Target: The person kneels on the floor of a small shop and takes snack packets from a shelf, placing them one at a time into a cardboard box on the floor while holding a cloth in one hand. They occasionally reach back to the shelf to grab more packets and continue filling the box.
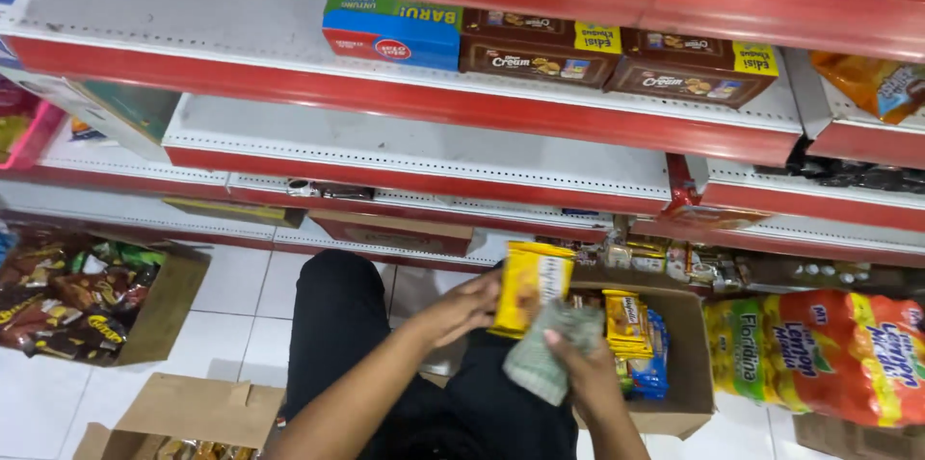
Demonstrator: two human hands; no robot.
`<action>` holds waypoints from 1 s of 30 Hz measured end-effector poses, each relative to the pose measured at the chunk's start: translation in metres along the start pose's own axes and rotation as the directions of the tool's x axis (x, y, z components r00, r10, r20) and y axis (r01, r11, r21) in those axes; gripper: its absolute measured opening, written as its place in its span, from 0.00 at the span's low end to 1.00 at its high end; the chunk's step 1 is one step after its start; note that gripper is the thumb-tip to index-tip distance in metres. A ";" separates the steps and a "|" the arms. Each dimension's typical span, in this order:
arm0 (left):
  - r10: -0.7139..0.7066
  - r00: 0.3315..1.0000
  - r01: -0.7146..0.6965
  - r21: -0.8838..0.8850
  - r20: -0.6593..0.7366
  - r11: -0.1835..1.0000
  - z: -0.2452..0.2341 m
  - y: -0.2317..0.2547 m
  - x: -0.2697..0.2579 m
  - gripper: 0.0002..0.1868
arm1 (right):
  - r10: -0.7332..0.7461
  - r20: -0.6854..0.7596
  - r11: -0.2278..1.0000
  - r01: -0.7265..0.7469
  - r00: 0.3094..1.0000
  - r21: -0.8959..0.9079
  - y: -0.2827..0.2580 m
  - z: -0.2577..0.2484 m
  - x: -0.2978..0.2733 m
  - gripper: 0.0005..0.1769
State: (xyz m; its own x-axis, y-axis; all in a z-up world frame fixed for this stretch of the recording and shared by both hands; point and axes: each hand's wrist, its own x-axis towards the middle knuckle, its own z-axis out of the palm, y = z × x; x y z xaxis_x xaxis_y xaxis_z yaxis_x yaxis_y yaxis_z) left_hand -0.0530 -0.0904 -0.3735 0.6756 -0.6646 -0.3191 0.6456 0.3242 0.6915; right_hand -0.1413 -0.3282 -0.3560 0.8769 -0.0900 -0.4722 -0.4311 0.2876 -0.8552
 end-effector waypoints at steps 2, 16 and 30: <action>0.087 0.996 -0.082 -0.157 0.024 0.984 -0.070 -0.056 -0.019 0.29 | 0.127 0.077 0.991 -0.122 0.989 -0.062 0.017 0.034 0.014 0.28; 0.149 0.749 -0.295 -0.124 -0.646 0.948 -0.120 -0.058 -0.085 0.27 | 0.152 0.193 0.964 -0.102 0.969 -0.245 0.065 0.131 0.075 0.32; 0.094 0.876 -0.367 -0.527 -0.473 0.766 -0.100 -0.034 -0.096 0.50 | -0.245 0.786 0.179 0.824 0.567 -0.538 0.035 0.185 -0.002 0.30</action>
State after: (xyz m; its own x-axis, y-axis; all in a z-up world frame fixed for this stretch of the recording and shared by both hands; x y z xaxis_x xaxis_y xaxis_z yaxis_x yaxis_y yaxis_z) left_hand -0.1039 0.0297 -0.4308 0.8212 -0.2331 -0.5209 0.4342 0.8475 0.3052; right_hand -0.1185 -0.1415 -0.3458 0.7702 0.6284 0.1094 0.5303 -0.5356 -0.6572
